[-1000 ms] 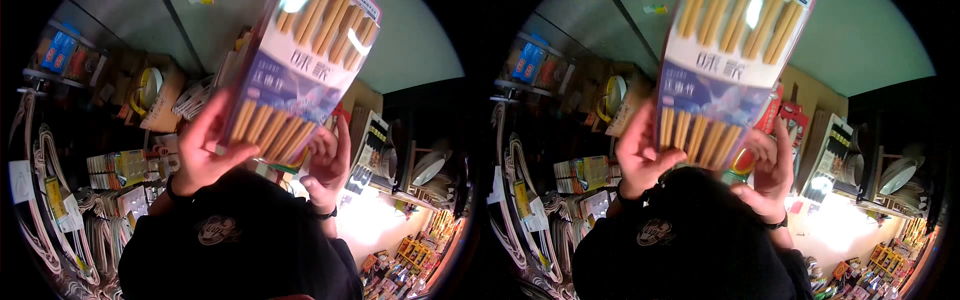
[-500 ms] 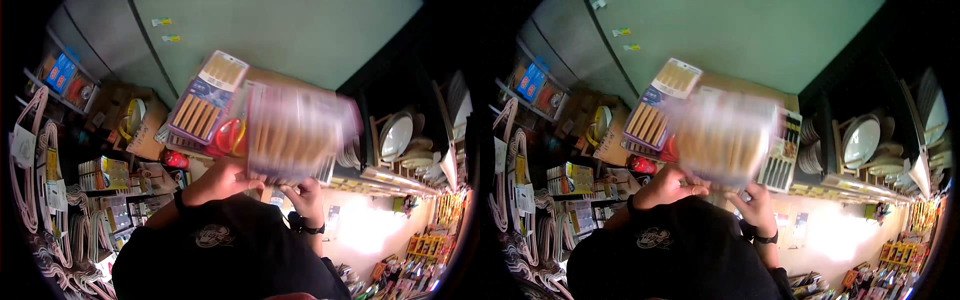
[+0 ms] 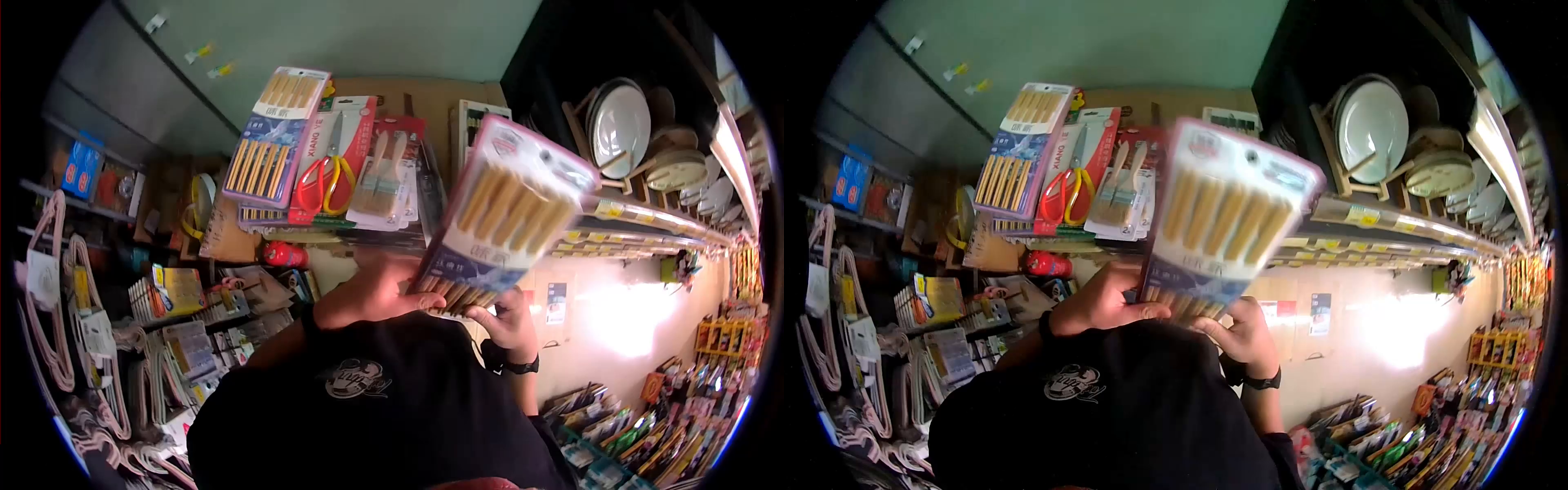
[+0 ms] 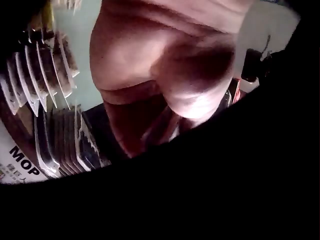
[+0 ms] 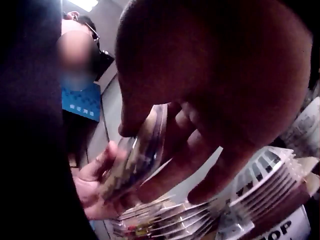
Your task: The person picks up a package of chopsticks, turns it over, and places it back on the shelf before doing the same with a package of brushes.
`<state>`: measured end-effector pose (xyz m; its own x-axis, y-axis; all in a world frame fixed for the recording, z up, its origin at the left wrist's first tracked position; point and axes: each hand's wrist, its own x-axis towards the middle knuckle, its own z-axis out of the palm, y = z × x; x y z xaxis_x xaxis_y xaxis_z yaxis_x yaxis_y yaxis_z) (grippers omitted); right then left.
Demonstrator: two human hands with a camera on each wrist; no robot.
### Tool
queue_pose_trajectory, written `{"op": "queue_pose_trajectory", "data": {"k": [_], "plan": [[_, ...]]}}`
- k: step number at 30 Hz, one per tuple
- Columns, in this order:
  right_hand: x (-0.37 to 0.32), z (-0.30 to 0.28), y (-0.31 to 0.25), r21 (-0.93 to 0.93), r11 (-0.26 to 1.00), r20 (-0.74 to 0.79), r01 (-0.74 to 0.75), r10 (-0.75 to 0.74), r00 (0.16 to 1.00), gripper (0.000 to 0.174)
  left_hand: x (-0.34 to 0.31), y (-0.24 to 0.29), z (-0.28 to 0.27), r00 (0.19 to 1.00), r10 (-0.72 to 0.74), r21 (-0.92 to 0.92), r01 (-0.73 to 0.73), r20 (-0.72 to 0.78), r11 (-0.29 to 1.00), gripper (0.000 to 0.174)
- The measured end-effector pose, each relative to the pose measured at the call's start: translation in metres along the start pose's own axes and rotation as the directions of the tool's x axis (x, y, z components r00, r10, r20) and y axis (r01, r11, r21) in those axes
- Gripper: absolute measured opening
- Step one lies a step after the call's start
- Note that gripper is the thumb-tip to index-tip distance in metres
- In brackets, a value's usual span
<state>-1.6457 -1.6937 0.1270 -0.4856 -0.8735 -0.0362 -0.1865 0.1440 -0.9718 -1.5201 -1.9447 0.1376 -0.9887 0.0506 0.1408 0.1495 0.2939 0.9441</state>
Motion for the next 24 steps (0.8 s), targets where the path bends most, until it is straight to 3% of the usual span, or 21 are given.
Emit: {"op": "queue_pose_trajectory", "data": {"k": [3, 4, 6, 7, 8, 9, 11, 13, 15, 16, 17, 19, 20, 22, 23, 24], "plan": [[0.007, 0.009, -0.004, -0.167, 0.934, -0.113, 0.317, -0.337, 0.935, 0.029, 0.026, 0.005, -0.010, 0.955, 0.288, 0.101, -0.293, 0.066, 0.951, 0.029], [0.003, 0.007, -0.010, -0.175, 0.958, -0.118, 0.227, -0.249, 0.961, 0.026, 0.029, 0.000, -0.009, 0.957, 0.270, 0.051, -0.277, 0.105, 0.960, 0.030], [-0.013, 0.023, -0.020, 0.090, 0.994, -0.267, -0.069, 0.091, 0.959, 0.025, 0.034, -0.006, -0.007, 0.973, 0.149, -0.002, -0.151, 0.176, 0.988, 0.031], [-0.019, 0.023, 0.008, -0.037, 0.999, -0.305, 0.014, -0.025, 0.952, 0.024, 0.041, -0.008, -0.007, 0.972, 0.093, -0.023, -0.091, 0.214, 0.996, 0.032], [-0.027, 0.026, 0.026, -0.096, 0.995, -0.335, 0.012, -0.043, 0.941, 0.025, 0.049, -0.004, -0.009, 0.963, 0.007, -0.058, 0.009, 0.270, 0.998, 0.030], [-0.009, 0.026, -0.027, -0.093, 0.994, -0.402, 0.057, -0.090, 0.911, 0.029, 0.067, -0.021, -0.007, 0.918, 0.285, -0.160, -0.248, 0.275, 0.955, 0.028], [-0.012, 0.035, -0.025, -0.224, 0.973, -0.540, 0.059, -0.174, 0.824, 0.029, 0.082, -0.010, -0.004, 0.891, 0.303, -0.077, -0.295, 0.337, 0.952, 0.026], [-0.027, 0.037, -0.038, 0.079, 0.976, -0.574, -0.202, 0.210, 0.791, 0.028, 0.094, -0.021, 0.011, 0.869, 0.317, -0.153, -0.279, 0.380, 0.948, 0.029], [-0.051, 0.045, -0.006, 0.123, 0.981, -0.645, -0.153, 0.196, 0.738, 0.030, 0.099, -0.019, 0.020, 0.860, -0.014, -0.191, 0.129, 0.509, 0.973, 0.029], [-0.044, 0.047, -0.024, 0.164, 0.957, -0.682, -0.238, 0.284, 0.674, 0.030, 0.107, -0.034, 0.024, 0.811, 0.078, -0.109, -0.017, 0.580, 0.994, 0.030], [-0.031, 0.040, -0.046, -0.146, 0.951, -0.684, -0.274, 0.103, 0.722, 0.031, 0.115, -0.043, 0.036, 0.821, 0.388, -0.308, -0.274, 0.419, 0.911, 0.030], [-0.033, 0.049, -0.038, -0.260, 0.929, -0.763, -0.263, -0.031, 0.645, 0.031, 0.121, -0.026, 0.038, 0.828, 0.426, -0.257, -0.351, 0.364, 0.901, 0.029], [-0.036, 0.056, -0.041, -0.087, 0.960, -0.802, -0.265, 0.090, 0.591, 0.031, 0.117, -0.031, 0.041, 0.826, 0.320, -0.243, -0.229, 0.464, 0.943, 0.028], [-0.085, 0.087, -0.001, 0.151, 0.900, -0.835, -0.409, 0.338, 0.434, 0.026, 0.118, -0.042, 0.047, 0.765, 0.120, -0.163, -0.019, 0.632, 0.986, 0.028], [-0.083, 0.078, -0.005, 0.015, 0.948, -0.785, -0.317, 0.207, 0.584, 0.028, 0.129, -0.017, 0.040, 0.639, -0.056, -0.121, 0.230, 0.767, 0.966, 0.027], [-0.086, 0.085, -0.011, 0.086, 0.934, -0.808, -0.347, 0.269, 0.523, 0.032, 0.126, -0.036, 0.053, 0.647, 0.091, -0.184, 0.078, 0.757, 0.980, 0.032]]}}
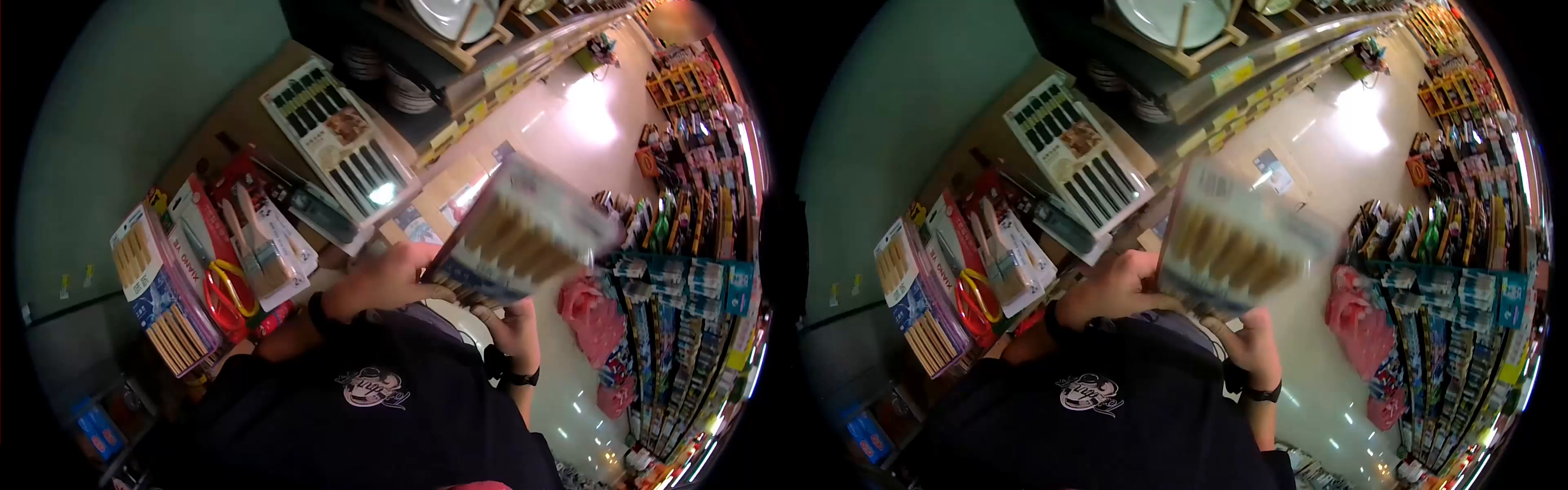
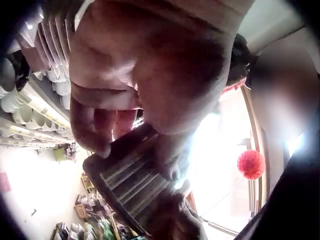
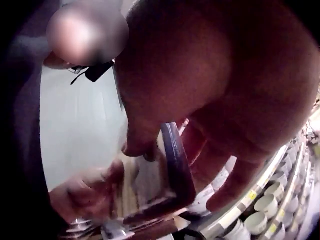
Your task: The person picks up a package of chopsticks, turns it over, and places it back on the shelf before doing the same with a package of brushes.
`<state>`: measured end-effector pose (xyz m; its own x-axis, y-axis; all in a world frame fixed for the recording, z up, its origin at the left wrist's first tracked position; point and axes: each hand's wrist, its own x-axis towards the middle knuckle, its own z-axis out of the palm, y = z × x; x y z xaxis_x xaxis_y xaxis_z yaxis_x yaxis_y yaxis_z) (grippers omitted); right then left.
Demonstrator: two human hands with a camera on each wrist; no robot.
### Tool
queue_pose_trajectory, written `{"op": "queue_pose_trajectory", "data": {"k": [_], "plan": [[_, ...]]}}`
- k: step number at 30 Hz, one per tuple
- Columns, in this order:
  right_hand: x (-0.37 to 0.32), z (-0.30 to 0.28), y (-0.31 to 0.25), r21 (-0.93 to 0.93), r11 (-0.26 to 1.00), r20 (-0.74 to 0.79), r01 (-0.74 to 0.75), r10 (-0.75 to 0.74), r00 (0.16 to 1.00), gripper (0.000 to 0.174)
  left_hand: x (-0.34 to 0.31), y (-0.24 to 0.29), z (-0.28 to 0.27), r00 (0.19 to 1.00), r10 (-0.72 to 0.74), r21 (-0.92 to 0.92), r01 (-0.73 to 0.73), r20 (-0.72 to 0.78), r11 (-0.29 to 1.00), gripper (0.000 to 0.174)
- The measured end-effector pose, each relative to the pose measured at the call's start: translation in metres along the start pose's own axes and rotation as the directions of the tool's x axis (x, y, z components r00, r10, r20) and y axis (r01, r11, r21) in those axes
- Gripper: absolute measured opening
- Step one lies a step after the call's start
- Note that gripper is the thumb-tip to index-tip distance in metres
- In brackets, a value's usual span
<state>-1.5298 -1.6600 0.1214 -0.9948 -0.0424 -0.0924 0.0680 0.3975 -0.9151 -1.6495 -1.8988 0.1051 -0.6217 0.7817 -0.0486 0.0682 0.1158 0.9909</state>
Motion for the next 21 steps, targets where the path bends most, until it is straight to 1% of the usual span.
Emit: {"op": "queue_pose_trajectory", "data": {"k": [1, 2, 3, 4, 5, 6, 7, 8, 9, 10, 11, 12, 13, 14, 15, 16, 17, 19, 20, 21], "plan": [[-0.004, 0.000, -0.009, -0.019, 1.000, -0.027, 0.017, -0.018, 0.999, 0.035, 0.006, -0.010, 0.007, 0.990, 0.141, 0.072, -0.142, 0.025, 0.987, 0.037], [-0.009, 0.001, -0.018, -0.039, 0.999, -0.054, 0.034, -0.036, 0.998, 0.038, 0.010, -0.015, 0.017, 0.966, 0.258, 0.116, -0.253, -0.025, 0.960, 0.030], [-0.006, -0.004, -0.026, -0.101, 0.984, -0.056, 0.147, -0.153, 0.987, 0.042, 0.015, -0.007, 0.024, 0.926, 0.372, 0.166, -0.356, -0.071, 0.919, 0.022], [-0.014, -0.010, -0.022, -0.091, 0.992, -0.029, 0.088, -0.091, 0.995, 0.044, 0.015, -0.002, 0.029, 0.942, 0.336, 0.205, -0.326, -0.015, 0.923, 0.026], [-0.023, -0.021, -0.018, -0.025, 0.996, 0.037, -0.090, 0.091, 0.995, 0.041, 0.016, 0.006, 0.036, 0.984, 0.179, 0.131, -0.178, 0.000, 0.975, 0.028], [-0.033, -0.030, 0.008, 0.022, 0.999, 0.033, -0.037, 0.036, 0.999, 0.039, 0.017, 0.015, 0.045, 0.999, 0.021, 0.063, -0.023, 0.025, 0.998, 0.030], [-0.040, -0.036, 0.025, 0.068, 0.998, 0.027, 0.017, -0.018, 0.999, 0.037, 0.020, 0.021, 0.055, 0.989, -0.136, 0.001, 0.136, 0.058, 0.991, 0.033], [-0.048, -0.046, 0.034, 0.016, 0.998, 0.037, 0.058, -0.059, 0.998, 0.029, 0.025, 0.018, 0.065, 0.996, -0.084, 0.076, 0.081, 0.029, 0.994, 0.027], [-0.047, -0.051, 0.021, 0.052, 0.998, 0.036, 0.020, -0.022, 0.999, 0.030, 0.031, 0.014, 0.076, 0.976, 0.216, 0.134, -0.213, -0.008, 0.968, 0.029], [-0.051, -0.060, 0.027, -0.028, 0.984, -0.019, 0.176, -0.176, 0.984, 0.033, 0.039, 0.016, 0.092, 0.935, 0.354, 0.260, -0.335, -0.028, 0.906, 0.029], [-0.057, -0.074, 0.033, -0.122, 0.940, -0.063, 0.320, -0.329, 0.942, 0.035, 0.049, 0.018, 0.108, 0.871, 0.491, 0.379, -0.446, -0.026, 0.811, 0.030], [-0.066, -0.091, 0.041, -0.117, 0.941, -0.056, 0.319, -0.327, 0.943, 0.040, 0.055, 0.020, 0.127, 0.885, 0.464, 0.385, -0.415, -0.038, 0.824, 0.030], [-0.079, -0.114, 0.051, 0.103, 0.985, 0.024, 0.141, -0.145, 0.989, 0.035, 0.061, 0.026, 0.148, 0.927, 0.374, 0.318, -0.363, 0.028, 0.876, 0.029], [-0.099, -0.132, 0.070, 0.112, 0.992, 0.017, 0.065, -0.067, 0.998, 0.033, 0.066, 0.030, 0.170, 0.990, 0.133, 0.221, -0.140, 0.045, 0.965, 0.030], [-0.115, -0.150, 0.087, 0.118, 0.993, 0.006, 0.002, -0.002, 1.000, 0.031, 0.076, 0.034, 0.191, 0.991, -0.104, 0.143, 0.092, 0.082, 0.986, 0.030], [-0.130, -0.171, 0.094, 0.087, 0.989, -0.049, 0.123, -0.119, 0.992, 0.028, 0.089, 0.051, 0.211, 0.997, -0.014, 0.223, -0.003, 0.073, 0.975, 0.029], [-0.137, -0.186, 0.103, 0.127, 0.967, -0.084, 0.223, -0.213, 0.973, 0.028, 0.107, 0.055, 0.232, 0.945, 0.318, 0.234, -0.326, 0.070, 0.916, 0.026], [-0.160, -0.224, 0.112, -0.010, 0.922, -0.161, 0.387, -0.383, 0.910, 0.028, 0.139, 0.060, 0.274, 0.869, 0.486, 0.395, -0.479, 0.090, 0.784, 0.024], [-0.176, -0.243, 0.122, 0.192, 0.932, -0.169, 0.307, -0.277, 0.946, 0.028, 0.152, 0.061, 0.294, 0.900, 0.403, 0.347, -0.436, 0.167, 0.830, 0.026], [-0.198, -0.256, 0.169, 0.083, 0.988, -0.179, 0.126, -0.110, 0.978, 0.026, 0.164, 0.059, 0.311, 0.903, 0.319, 0.305, -0.402, 0.287, 0.863, 0.029]]}}
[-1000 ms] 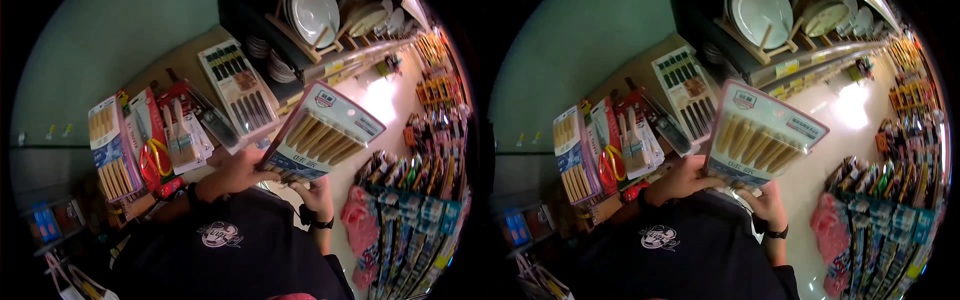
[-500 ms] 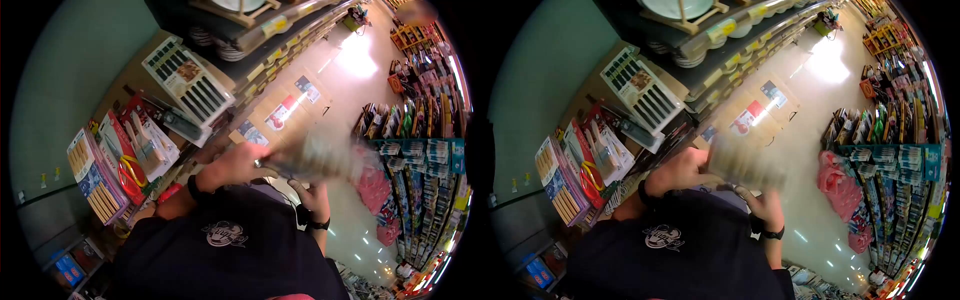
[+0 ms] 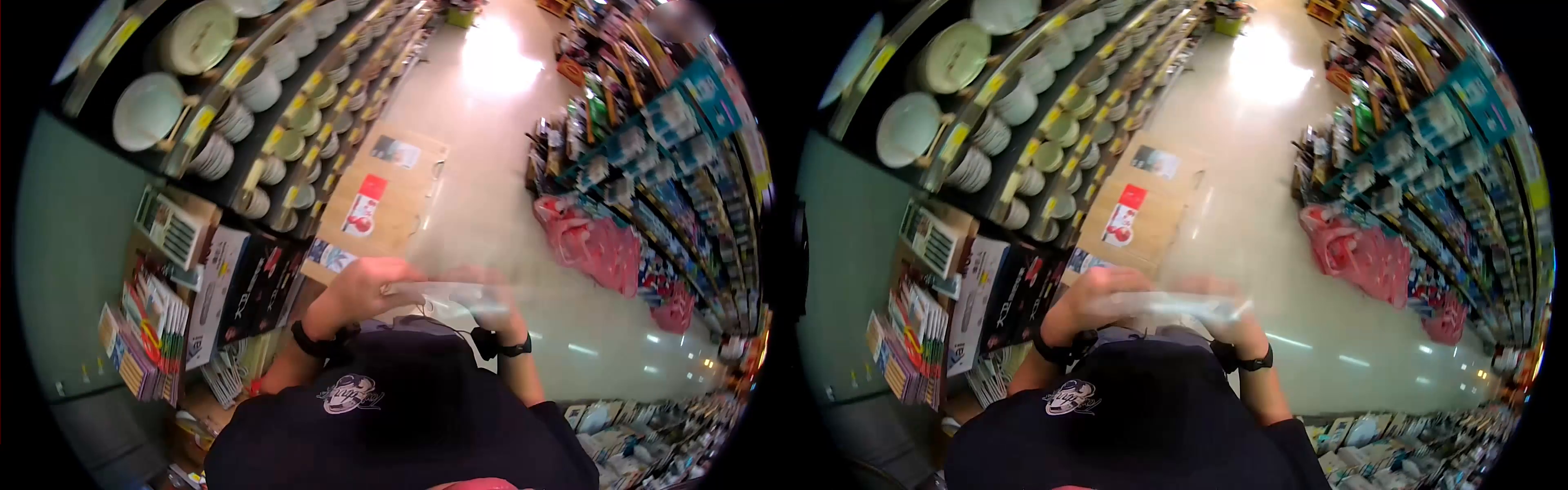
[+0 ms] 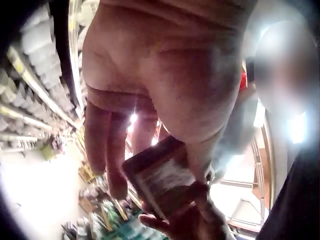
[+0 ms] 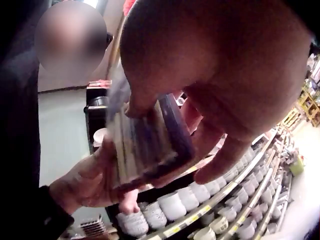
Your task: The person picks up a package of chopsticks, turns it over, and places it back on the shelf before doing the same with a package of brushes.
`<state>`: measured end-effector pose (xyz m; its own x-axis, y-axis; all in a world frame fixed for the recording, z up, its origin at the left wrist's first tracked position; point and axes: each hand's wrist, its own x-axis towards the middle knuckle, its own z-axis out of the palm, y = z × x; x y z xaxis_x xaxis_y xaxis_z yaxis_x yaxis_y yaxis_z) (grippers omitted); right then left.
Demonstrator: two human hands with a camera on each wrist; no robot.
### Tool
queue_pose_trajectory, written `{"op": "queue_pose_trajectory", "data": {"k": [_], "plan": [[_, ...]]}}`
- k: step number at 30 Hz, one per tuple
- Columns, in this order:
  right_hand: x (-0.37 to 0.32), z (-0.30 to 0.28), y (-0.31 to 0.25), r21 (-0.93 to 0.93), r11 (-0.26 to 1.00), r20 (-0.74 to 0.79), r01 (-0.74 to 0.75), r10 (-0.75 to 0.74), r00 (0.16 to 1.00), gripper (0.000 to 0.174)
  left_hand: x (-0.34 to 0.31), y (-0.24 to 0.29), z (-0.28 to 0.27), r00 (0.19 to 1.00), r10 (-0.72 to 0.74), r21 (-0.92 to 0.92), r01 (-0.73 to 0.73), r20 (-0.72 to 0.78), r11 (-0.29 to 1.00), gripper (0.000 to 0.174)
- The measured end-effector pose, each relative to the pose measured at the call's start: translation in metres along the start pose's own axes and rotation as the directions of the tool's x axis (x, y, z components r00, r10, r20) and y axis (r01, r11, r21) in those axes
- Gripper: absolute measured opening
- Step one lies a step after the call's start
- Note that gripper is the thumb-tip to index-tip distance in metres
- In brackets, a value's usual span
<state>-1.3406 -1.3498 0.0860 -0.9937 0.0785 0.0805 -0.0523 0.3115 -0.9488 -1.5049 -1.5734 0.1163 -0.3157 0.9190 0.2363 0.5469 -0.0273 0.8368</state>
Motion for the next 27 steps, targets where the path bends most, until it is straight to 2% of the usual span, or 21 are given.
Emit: {"op": "queue_pose_trajectory", "data": {"k": [2, 3, 4, 6, 7, 8, 10, 11, 12, 14, 15, 16, 18, 19, 21, 22, 23, 26, 27], "plan": [[-0.020, -0.036, -0.011, 0.159, 0.987, -0.078, -0.007, 0.020, 0.997, 0.027, 0.033, 0.017, 0.031, 0.990, -0.141, -0.112, 0.141, 0.008, 0.984, 0.029], [-0.036, -0.049, -0.001, 0.152, 0.988, -0.105, 0.009, 0.007, 0.994, 0.028, 0.052, 0.027, 0.038, 0.988, -0.144, -0.052, 0.147, 0.060, 0.988, 0.028], [-0.041, -0.061, -0.021, 0.164, 0.986, -0.164, -0.031, 0.058, 0.985, 0.030, 0.073, 0.026, 0.052, 0.995, 0.091, -0.088, -0.093, -0.029, 0.992, 0.028], [-0.055, -0.088, -0.029, -0.074, 0.968, -0.229, 0.239, -0.250, 0.941, 0.024, 0.107, 0.035, 0.072, 0.982, 0.182, -0.047, -0.184, -0.046, 0.982, 0.026], [-0.069, -0.102, -0.034, 0.029, 0.985, -0.255, 0.172, -0.159, 0.954, 0.027, 0.120, 0.040, 0.083, 0.989, 0.143, -0.082, -0.139, 0.042, 0.987, 0.025], [-0.085, -0.119, -0.035, 0.092, 0.994, -0.223, -0.051, 0.071, 0.972, 0.033, 0.131, 0.040, 0.092, 0.974, 0.108, -0.195, -0.069, 0.198, 0.978, 0.030], [-0.120, -0.137, -0.021, 0.015, 0.998, -0.363, -0.062, 0.063, 0.930, 0.031, 0.151, 0.059, 0.122, 0.964, -0.014, -0.153, 0.056, 0.265, 0.987, 0.039], [-0.131, -0.146, -0.024, -0.066, 0.997, -0.402, -0.031, 0.002, 0.916, 0.032, 0.161, 0.063, 0.133, 0.926, -0.092, -0.231, 0.187, 0.367, 0.955, 0.042], [-0.139, -0.153, -0.022, -0.101, 0.995, -0.462, 0.002, -0.049, 0.885, 0.032, 0.177, 0.060, 0.145, 0.948, 0.047, -0.203, 0.019, 0.315, 0.979, 0.041], [-0.152, -0.153, -0.016, -0.150, 0.987, -0.564, 0.058, -0.134, 0.815, 0.033, 0.199, 0.051, 0.167, 0.924, 0.309, -0.131, -0.285, 0.225, 0.950, 0.038], [-0.161, -0.155, -0.012, -0.045, 0.999, -0.574, 0.015, -0.038, 0.818, 0.030, 0.206, 0.051, 0.168, 0.908, 0.290, -0.086, -0.277, 0.303, 0.957, 0.035], [-0.172, -0.156, -0.006, 0.104, 0.987, -0.586, -0.124, 0.162, 0.794, 0.031, 0.213, 0.049, 0.173, 0.894, 0.225, -0.138, -0.185, 0.388, 0.973, 0.035], [-0.194, -0.164, 0.002, 0.389, 0.845, -0.525, -0.368, 0.531, 0.665, 0.033, 0.227, 0.048, 0.189, 0.826, 0.117, -0.217, 0.007, 0.551, 0.976, 0.036], [-0.195, -0.175, 0.002, 0.276, 0.922, -0.574, -0.274, 0.386, 0.722, 0.034, 0.236, 0.054, 0.196, 0.808, 0.034, -0.241, 0.135, 0.588, 0.961, 0.032], [-0.188, -0.193, 0.007, 0.043, 0.996, -0.631, -0.081, 0.090, 0.771, 0.032, 0.256, 0.050, 0.214, 0.869, 0.237, -0.323, -0.096, 0.434, 0.941, 0.029], [-0.185, -0.206, 0.014, -0.012, 0.998, -0.631, -0.054, 0.035, 0.775, 0.031, 0.270, 0.048, 0.220, 0.879, 0.333, -0.345, -0.212, 0.342, 0.914, 0.027], [-0.181, -0.219, 0.021, -0.066, 0.997, -0.630, -0.028, -0.020, 0.776, 0.031, 0.282, 0.049, 0.223, 0.887, 0.317, -0.326, -0.207, 0.335, 0.923, 0.026], [-0.183, -0.244, 0.051, 0.006, 0.982, -0.643, -0.190, 0.149, 0.751, 0.029, 0.317, 0.027, 0.231, 0.766, 0.141, -0.204, -0.013, 0.627, 0.979, 0.027], [-0.180, -0.255, 0.053, 0.333, 0.873, -0.573, -0.357, 0.488, 0.659, 0.028, 0.330, 0.036, 0.238, 0.773, 0.036, -0.206, 0.124, 0.633, 0.971, 0.028]]}}
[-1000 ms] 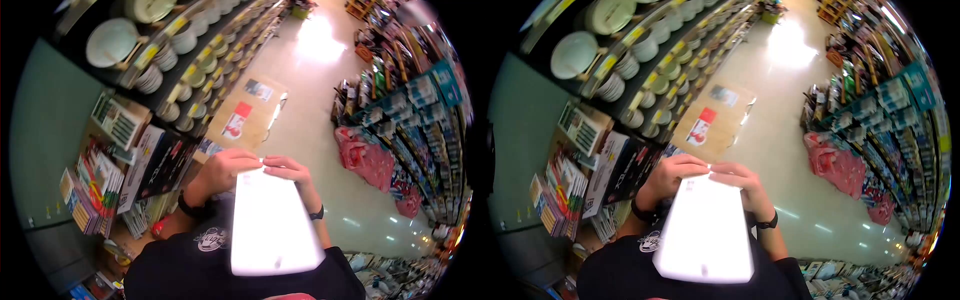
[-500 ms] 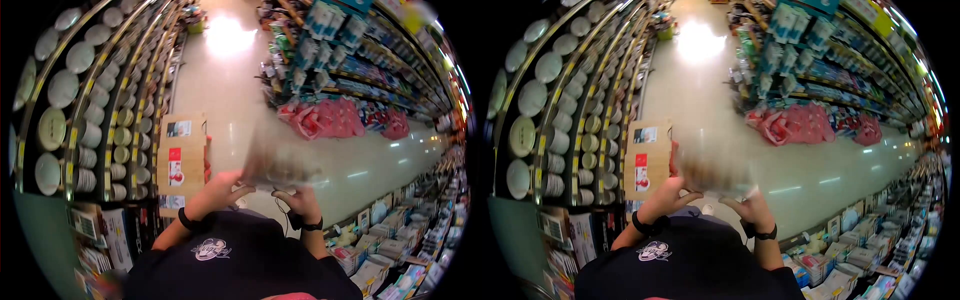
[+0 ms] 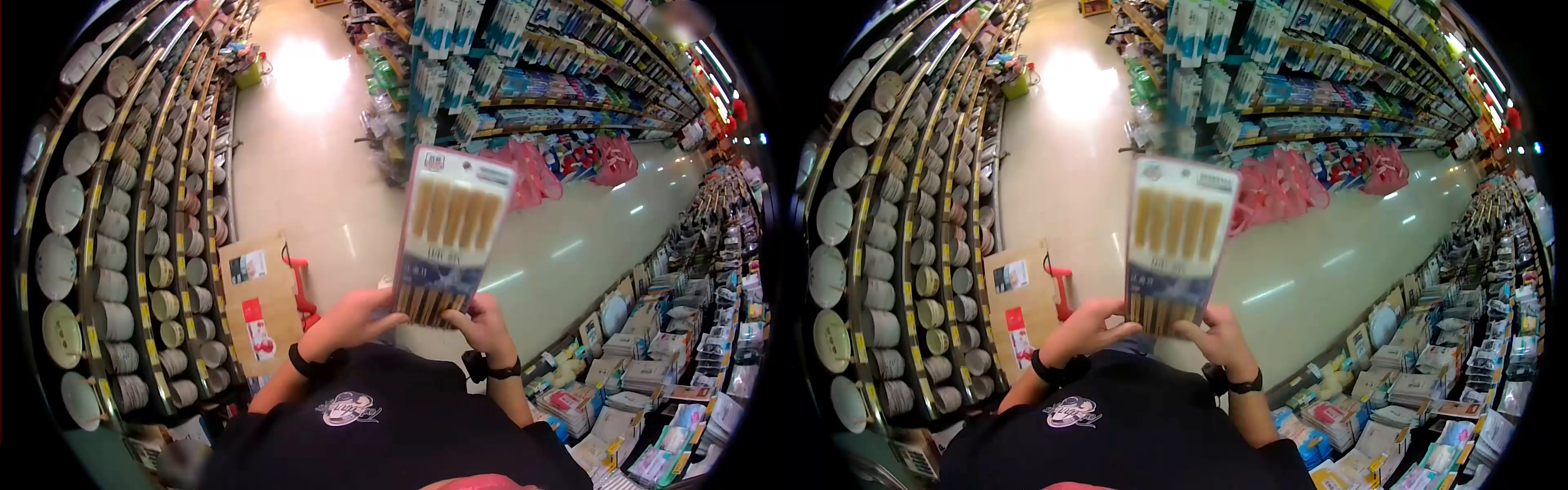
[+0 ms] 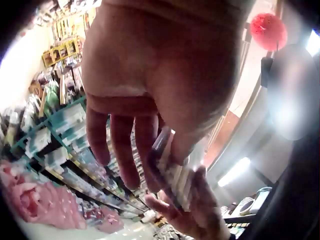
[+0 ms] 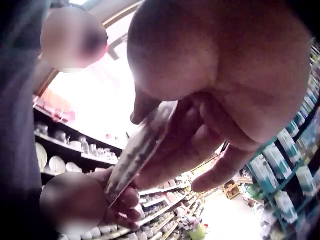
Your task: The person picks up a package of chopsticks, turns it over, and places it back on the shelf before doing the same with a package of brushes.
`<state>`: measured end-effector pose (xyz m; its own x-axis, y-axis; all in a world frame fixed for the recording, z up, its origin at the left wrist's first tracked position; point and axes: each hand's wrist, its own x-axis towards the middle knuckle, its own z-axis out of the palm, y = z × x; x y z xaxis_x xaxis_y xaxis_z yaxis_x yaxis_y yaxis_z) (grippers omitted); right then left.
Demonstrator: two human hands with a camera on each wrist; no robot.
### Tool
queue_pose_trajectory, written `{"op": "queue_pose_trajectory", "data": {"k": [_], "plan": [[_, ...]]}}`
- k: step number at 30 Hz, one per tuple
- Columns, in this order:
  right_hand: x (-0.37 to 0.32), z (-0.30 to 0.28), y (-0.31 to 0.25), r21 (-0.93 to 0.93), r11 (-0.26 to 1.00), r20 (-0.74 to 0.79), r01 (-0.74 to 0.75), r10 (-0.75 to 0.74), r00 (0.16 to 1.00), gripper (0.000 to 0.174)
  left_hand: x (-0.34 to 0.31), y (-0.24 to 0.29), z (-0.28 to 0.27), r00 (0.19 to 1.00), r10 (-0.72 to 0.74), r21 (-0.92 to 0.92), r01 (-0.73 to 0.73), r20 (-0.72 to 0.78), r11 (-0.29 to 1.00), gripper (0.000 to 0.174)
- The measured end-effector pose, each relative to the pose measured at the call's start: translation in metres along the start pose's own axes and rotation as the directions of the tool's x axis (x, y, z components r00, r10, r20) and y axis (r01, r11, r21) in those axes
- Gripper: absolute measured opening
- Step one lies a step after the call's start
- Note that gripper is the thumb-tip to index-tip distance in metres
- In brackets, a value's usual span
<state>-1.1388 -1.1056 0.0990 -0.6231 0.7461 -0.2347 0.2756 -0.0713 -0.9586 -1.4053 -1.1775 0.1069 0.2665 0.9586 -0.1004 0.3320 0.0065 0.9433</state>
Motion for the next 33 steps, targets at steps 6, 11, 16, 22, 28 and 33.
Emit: {"op": "queue_pose_trajectory", "data": {"k": [6, 11, 16, 22, 28, 33], "plan": [[0.074, -0.034, -0.040, -0.003, 0.938, -0.091, 0.347, -0.345, 0.934, 0.036, 0.111, -0.003, -0.052, 0.890, 0.436, 0.050, -0.433, -0.133, 0.900, 0.027], [0.088, -0.093, -0.018, 0.134, 0.991, -0.274, 0.027, 0.011, 0.962, 0.027, 0.215, 0.007, -0.063, 0.954, 0.238, -0.075, -0.228, 0.184, 0.971, 0.024], [0.077, -0.146, -0.023, -0.230, 0.943, -0.450, 0.241, -0.322, 0.833, 0.034, 0.317, 0.046, -0.039, 0.754, 0.559, -0.159, -0.540, 0.345, 0.826, 0.030], [0.040, -0.212, -0.008, 0.019, 0.995, -0.767, 0.103, -0.051, 0.639, 0.025, 0.414, 0.054, 0.047, 0.629, 0.441, -0.268, -0.355, 0.640, 0.896, 0.032], [0.018, -0.307, 0.020, -0.042, 0.997, -0.785, 0.065, -0.073, 0.615, 0.024, 0.500, 0.091, 0.113, 0.479, 0.372, -0.083, -0.521, 0.795, 0.849, 0.031], [0.018, -0.412, 0.032, -0.416, 0.856, -0.686, 0.308, -0.517, 0.511, 0.021, 0.564, 0.157, 0.160, 0.534, 0.510, -0.289, -0.444, 0.675, 0.848, 0.034]]}}
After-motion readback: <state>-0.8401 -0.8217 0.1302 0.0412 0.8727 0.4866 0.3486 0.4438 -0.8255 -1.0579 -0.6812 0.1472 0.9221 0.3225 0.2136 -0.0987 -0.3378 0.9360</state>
